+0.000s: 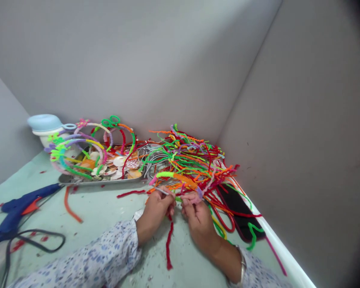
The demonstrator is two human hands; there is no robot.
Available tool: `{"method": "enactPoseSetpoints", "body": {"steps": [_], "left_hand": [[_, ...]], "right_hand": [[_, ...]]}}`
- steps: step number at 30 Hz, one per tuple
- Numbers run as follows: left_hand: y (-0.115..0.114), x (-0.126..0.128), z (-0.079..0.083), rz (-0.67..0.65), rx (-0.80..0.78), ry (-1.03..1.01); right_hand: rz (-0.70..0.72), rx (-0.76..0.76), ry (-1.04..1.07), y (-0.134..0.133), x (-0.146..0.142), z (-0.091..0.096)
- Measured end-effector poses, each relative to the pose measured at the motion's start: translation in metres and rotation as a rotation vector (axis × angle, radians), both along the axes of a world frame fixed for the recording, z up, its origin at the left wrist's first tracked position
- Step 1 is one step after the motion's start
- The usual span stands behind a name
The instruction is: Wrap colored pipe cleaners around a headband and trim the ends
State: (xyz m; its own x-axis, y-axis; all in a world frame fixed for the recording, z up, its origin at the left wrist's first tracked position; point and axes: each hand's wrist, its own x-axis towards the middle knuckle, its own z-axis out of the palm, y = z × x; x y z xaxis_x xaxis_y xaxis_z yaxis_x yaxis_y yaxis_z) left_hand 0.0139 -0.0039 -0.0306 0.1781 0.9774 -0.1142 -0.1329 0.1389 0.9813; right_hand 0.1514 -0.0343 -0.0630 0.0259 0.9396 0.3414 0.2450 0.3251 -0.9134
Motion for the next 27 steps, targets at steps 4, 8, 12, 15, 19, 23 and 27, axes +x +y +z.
{"method": "enactPoseSetpoints", "body": {"steps": [4,8,12,15,19,23,27], "left_hand": [[0.002,0.0,-0.004,-0.01,-0.014,-0.05],[0.001,0.0,-0.005,-0.043,-0.012,-0.1],[0.0,0.001,-0.005,-0.034,-0.009,-0.079],[0.001,0.002,-0.004,-0.02,-0.021,-0.07],[0.002,0.0,-0.004,-0.03,-0.016,-0.053],[0.0,-0.002,-0.001,-0.044,0.009,-0.034],[0.001,-0.003,0.005,-0.089,0.041,-0.032]], "right_hand": [[-0.031,-0.111,0.136,0.002,-0.002,0.006],[-0.094,-0.225,0.286,0.006,-0.004,0.012],[-0.086,-0.231,0.287,0.006,-0.004,0.01],[-0.071,-0.227,0.237,0.004,-0.003,0.008],[-0.032,-0.114,0.11,0.001,-0.001,0.006],[-0.021,-0.025,0.032,0.0,-0.001,0.009],[-0.095,-0.151,0.244,0.004,-0.002,0.014]]}}
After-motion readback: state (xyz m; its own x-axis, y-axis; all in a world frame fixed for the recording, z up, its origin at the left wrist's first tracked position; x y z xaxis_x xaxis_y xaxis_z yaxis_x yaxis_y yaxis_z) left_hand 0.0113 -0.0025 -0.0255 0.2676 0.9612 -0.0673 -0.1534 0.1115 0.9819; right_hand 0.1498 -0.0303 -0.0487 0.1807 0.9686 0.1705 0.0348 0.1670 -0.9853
